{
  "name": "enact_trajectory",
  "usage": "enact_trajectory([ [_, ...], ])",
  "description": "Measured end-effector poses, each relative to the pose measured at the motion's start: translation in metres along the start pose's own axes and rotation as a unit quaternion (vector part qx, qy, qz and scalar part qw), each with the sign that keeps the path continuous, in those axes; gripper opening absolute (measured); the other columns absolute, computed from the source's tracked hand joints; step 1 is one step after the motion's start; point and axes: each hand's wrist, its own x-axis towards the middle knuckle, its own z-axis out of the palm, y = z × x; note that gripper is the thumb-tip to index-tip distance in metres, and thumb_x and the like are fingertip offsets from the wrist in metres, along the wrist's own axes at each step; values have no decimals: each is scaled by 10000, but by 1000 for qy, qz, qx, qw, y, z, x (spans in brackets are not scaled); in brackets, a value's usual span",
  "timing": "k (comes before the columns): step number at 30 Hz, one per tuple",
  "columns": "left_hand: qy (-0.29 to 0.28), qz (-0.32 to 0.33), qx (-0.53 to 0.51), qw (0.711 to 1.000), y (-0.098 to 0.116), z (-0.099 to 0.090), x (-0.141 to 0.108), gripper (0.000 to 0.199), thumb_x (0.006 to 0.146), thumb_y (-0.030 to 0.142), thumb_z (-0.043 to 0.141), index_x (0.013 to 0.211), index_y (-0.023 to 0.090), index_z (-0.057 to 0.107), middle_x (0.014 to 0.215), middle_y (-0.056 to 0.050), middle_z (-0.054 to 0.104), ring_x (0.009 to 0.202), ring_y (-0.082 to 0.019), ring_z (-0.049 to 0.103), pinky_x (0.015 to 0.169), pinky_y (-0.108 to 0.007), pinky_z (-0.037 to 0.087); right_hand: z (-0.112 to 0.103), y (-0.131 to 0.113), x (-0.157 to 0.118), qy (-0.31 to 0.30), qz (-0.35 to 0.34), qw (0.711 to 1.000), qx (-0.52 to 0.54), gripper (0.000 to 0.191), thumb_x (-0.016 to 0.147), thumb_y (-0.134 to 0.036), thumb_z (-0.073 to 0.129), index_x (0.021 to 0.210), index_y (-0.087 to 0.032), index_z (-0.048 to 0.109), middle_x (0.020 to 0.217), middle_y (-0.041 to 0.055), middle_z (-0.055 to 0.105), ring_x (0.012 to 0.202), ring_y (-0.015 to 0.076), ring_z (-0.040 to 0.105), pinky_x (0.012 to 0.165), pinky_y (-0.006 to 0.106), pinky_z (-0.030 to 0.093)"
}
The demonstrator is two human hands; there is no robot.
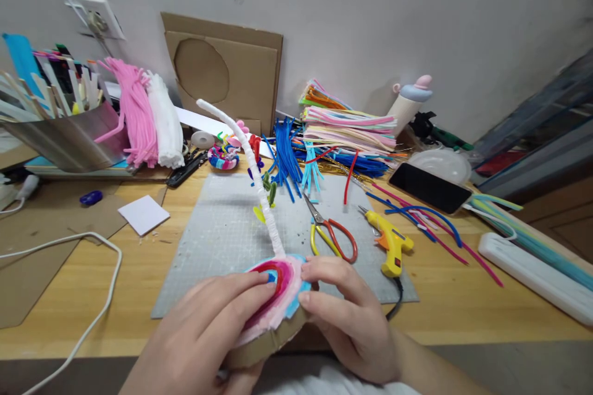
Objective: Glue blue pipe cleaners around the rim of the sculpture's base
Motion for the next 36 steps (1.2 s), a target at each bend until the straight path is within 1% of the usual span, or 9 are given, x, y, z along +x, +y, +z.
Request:
enact_trajectory([
  [3,22,14,-5,1000,-9,3,-5,497,758,155,557,1221,332,515,1222,21,669,1109,-166,633,959,-240,501,-1,1,1,-5,-9,1000,-3,408,889,-42,446,1247,-213,540,1175,125,585,1103,222,578,960,434,500],
  [9,74,152,51,984,-32,11,-20,383,848,164,540,1229,200,562,1198,-57,687,1154,-161,613,995,-236,485,-2,-1,-2,-16,-6,1000,-15,474,883,-70,495,1324,-242,467,1255,112,534,1194,232,519,1054,448,427],
  [14,91,200,95,971,-39,14,-29,390,896,221,566,1277,140,553,1265,-109,647,1260,-205,540,1057,-308,456,4,1,-18,6,200,976,82,499,911,-293,548,1375,-307,367,1436,103,361,1365,277,349,1105,492,350],
  [17,111,213,100,965,-42,17,-22,434,846,107,606,1276,105,547,1285,-143,629,1276,-248,526,1048,-377,471,14,9,-21,55,353,904,234,387,967,-407,465,1342,-343,397,1437,78,385,1369,258,363,1111,497,338],
  [20,149,221,115,957,-49,26,-8,428,824,-10,557,1246,64,557,1250,-169,643,1267,-255,530,1041,-413,468,24,17,-15,110,474,785,384,397,933,-513,501,1264,-295,473,1374,94,464,1289,261,474,1075,477,380],
  [23,145,225,153,951,-60,39,3,393,847,-19,514,1230,53,566,1239,-174,647,1262,-259,528,1023,-421,469,29,18,-6,145,521,677,499,472,853,-478,635,1232,-228,506,1296,122,548,1160,256,584,1033,452,413],
  [26,147,216,180,948,-63,52,10,327,870,3,503,1178,62,595,1220,-162,660,1231,-269,545,992,-427,482,31,16,-2,161,536,629,539,525,754,-355,746,1205,-190,534,1235,127,606,1090,246,625,1007,429,426],
  [30,157,173,201,951,-51,66,17,307,878,17,471,1146,82,606,1186,-142,680,1153,-274,594,924,-432,515,27,20,-3,197,541,641,509,522,667,-287,814,1127,-182,591,1200,112,621,1110,244,615,1029,413,420],
  [36,113,141,184,966,-27,84,25,377,865,66,478,1218,141,586,1195,-104,683,1092,-282,631,898,-493,530,9,42,-11,247,498,713,427,383,705,-339,802,1040,-242,643,1199,51,604,1189,245,573,1055,419,418],
])
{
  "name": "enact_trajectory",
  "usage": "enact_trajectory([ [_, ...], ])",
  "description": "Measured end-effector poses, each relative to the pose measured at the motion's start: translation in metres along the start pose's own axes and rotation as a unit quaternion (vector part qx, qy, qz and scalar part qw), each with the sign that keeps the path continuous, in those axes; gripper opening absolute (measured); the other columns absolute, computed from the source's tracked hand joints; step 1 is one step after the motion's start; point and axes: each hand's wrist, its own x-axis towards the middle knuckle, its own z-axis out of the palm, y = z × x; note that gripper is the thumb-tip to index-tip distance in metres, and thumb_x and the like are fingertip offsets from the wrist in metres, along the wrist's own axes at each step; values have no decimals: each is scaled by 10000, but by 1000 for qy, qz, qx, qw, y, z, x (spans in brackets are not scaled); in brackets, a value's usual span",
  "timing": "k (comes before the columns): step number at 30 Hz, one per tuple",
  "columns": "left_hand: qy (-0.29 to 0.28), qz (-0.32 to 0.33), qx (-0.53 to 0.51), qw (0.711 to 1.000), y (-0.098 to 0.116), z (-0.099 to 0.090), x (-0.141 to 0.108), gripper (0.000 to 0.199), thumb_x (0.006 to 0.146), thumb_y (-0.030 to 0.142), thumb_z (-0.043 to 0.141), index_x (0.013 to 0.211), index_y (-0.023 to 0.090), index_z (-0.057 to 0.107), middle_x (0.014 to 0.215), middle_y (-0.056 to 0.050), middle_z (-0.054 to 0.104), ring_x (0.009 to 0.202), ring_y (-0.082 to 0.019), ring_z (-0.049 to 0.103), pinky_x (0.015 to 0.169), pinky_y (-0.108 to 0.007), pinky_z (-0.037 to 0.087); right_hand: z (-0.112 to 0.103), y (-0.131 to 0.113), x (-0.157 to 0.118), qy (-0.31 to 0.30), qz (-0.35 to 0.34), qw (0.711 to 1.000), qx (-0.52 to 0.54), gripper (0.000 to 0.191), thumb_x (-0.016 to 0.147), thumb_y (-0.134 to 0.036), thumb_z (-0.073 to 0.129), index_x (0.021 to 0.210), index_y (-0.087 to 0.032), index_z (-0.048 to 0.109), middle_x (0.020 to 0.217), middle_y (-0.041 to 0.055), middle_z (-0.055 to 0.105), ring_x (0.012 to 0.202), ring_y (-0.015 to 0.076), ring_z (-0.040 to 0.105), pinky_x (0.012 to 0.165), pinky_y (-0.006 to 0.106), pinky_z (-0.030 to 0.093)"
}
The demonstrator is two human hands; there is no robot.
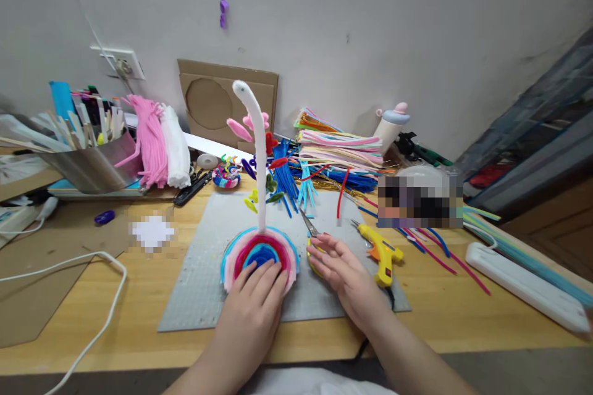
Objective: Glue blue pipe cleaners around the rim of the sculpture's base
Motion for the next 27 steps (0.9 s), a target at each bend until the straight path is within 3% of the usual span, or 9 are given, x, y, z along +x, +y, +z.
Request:
enact_trajectory([
  [4,-35,-26,-19,999,4,5,5,371,860,117,536,1226,165,576,1206,-92,678,1089,-280,634,906,-493,537,-10,-16,7,24,-45,997,-60,348,704,-379,782,991,-237,648,1136,44,635,1218,248,555,1056,404,428],
  [7,-58,-48,-29,997,3,9,6,382,844,137,580,1224,166,571,1228,-100,664,1109,-280,624,925,-495,533,-12,-34,11,23,-81,983,-165,367,736,-397,719,1045,-226,618,1117,73,674,1157,249,607,1012,409,468],
  [9,-64,-51,-32,996,2,11,7,395,837,160,600,1230,171,567,1241,-102,655,1123,-279,616,941,-501,526,-10,-47,16,27,-149,941,-303,306,806,-402,612,1043,-209,601,1082,95,699,1064,239,660,936,399,515],
  [11,-67,-54,-36,996,2,11,5,419,836,193,608,1251,176,554,1261,-101,641,1148,-281,600,967,-514,508,-7,-62,26,44,-232,867,-438,241,877,-368,478,994,-195,597,1012,98,714,980,220,687,869,372,538],
  [13,-65,-62,-52,995,3,11,3,427,840,219,602,1262,185,547,1280,-97,628,1170,-281,582,988,-521,487,-2,-75,42,60,-268,811,-517,226,897,-315,426,957,-195,608,941,80,720,909,205,693,822,344,535],
  [16,-42,-74,-94,992,6,7,-1,393,853,200,564,1246,205,556,1276,-94,620,1173,-269,566,999,-509,467,7,-91,80,46,-241,764,-597,142,842,-224,529,899,-196,657,849,50,729,825,207,687,768,320,516],
  [19,-12,-75,-128,989,6,3,-3,361,859,139,527,1211,205,570,1221,-103,628,1141,-257,564,979,-488,466,14,-95,122,36,-212,707,-674,141,843,-139,554,857,-185,687,905,62,733,914,206,665,857,319,480],
  [22,-3,-79,-155,985,5,1,-5,333,860,112,513,1176,197,579,1182,-108,624,1109,-247,560,947,-460,476,22,-85,150,19,-188,658,-729,136,911,-241,584,977,-156,668,1053,77,688,983,203,637,903,386,487],
  [27,-22,-99,-191,976,3,0,-5,317,860,94,511,1147,206,584,1162,-96,613,1092,-240,551,936,-447,472,27,-66,174,14,-164,594,-787,322,930,-350,592,1207,-187,582,1284,93,566,1102,242,586,921,462,502],
])
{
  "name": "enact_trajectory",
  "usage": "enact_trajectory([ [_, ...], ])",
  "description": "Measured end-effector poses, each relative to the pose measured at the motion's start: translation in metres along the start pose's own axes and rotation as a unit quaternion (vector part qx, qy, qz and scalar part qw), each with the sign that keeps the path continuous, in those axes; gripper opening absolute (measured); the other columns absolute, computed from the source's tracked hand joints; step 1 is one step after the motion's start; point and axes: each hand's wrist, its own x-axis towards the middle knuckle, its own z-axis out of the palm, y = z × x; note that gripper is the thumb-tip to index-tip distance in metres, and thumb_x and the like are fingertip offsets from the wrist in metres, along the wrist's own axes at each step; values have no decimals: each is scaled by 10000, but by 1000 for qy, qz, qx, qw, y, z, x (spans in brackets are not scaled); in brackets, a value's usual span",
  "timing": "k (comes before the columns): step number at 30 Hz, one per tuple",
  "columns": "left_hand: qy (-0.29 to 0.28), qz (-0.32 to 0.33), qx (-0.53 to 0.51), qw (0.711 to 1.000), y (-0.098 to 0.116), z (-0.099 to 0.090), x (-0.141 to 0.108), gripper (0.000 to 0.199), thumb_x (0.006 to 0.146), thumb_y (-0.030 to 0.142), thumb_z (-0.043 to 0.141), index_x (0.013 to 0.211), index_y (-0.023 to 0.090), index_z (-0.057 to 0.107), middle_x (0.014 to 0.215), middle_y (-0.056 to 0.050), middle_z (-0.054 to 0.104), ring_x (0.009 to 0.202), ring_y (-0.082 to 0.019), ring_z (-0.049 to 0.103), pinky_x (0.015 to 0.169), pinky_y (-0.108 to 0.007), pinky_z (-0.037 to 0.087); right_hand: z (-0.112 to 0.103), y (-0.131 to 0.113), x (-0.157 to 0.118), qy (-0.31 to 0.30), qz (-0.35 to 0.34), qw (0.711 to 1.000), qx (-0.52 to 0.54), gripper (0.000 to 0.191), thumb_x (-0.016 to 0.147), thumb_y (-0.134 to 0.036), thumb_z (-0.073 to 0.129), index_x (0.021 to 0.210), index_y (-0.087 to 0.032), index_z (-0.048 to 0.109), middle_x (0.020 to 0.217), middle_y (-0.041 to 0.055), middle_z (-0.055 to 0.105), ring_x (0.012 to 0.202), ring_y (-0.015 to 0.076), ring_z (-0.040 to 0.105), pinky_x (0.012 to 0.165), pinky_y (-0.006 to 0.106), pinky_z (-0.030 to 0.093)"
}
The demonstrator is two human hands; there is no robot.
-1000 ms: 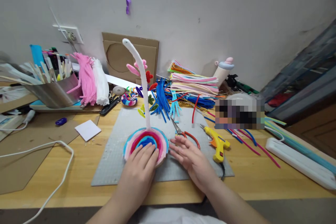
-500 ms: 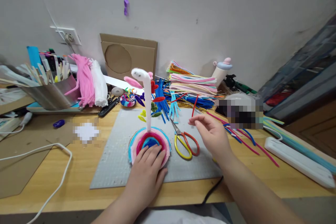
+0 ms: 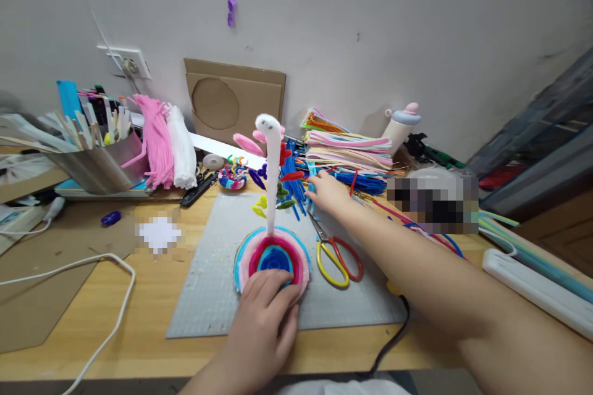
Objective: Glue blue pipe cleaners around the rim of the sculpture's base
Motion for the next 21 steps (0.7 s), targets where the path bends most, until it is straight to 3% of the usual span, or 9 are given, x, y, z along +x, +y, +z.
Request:
enact_trajectory([
  [5,2,-7,-35,999,-1,-3,1,296,859,79,505,1109,208,595,1133,-85,621,1073,-227,557,930,-420,477,-8,28,32,-8,66,997,-36,291,940,-320,585,1193,-175,586,1206,83,608,1021,216,626,859,420,540],
  [12,7,-4,-54,999,-2,-5,2,279,856,69,488,1070,205,605,1086,-82,635,1018,-214,579,894,-399,496,-53,69,52,55,136,988,-47,267,941,-335,578,1132,-151,613,1128,76,643,977,209,640,843,414,538],
  [17,9,-7,-58,998,-3,-6,4,271,855,69,491,1058,205,610,1073,-78,636,1004,-207,584,881,-385,501,-99,57,40,157,138,977,-45,251,951,-231,457,1026,-150,682,1073,139,689,1012,266,627,804,365,464],
  [21,10,-8,-58,998,-3,-8,3,272,851,66,487,1049,201,614,1068,-79,638,997,-204,589,874,-381,506,-140,35,-1,314,134,939,-36,293,910,-306,480,1065,-166,685,980,146,720,917,281,642,728,368,431],
])
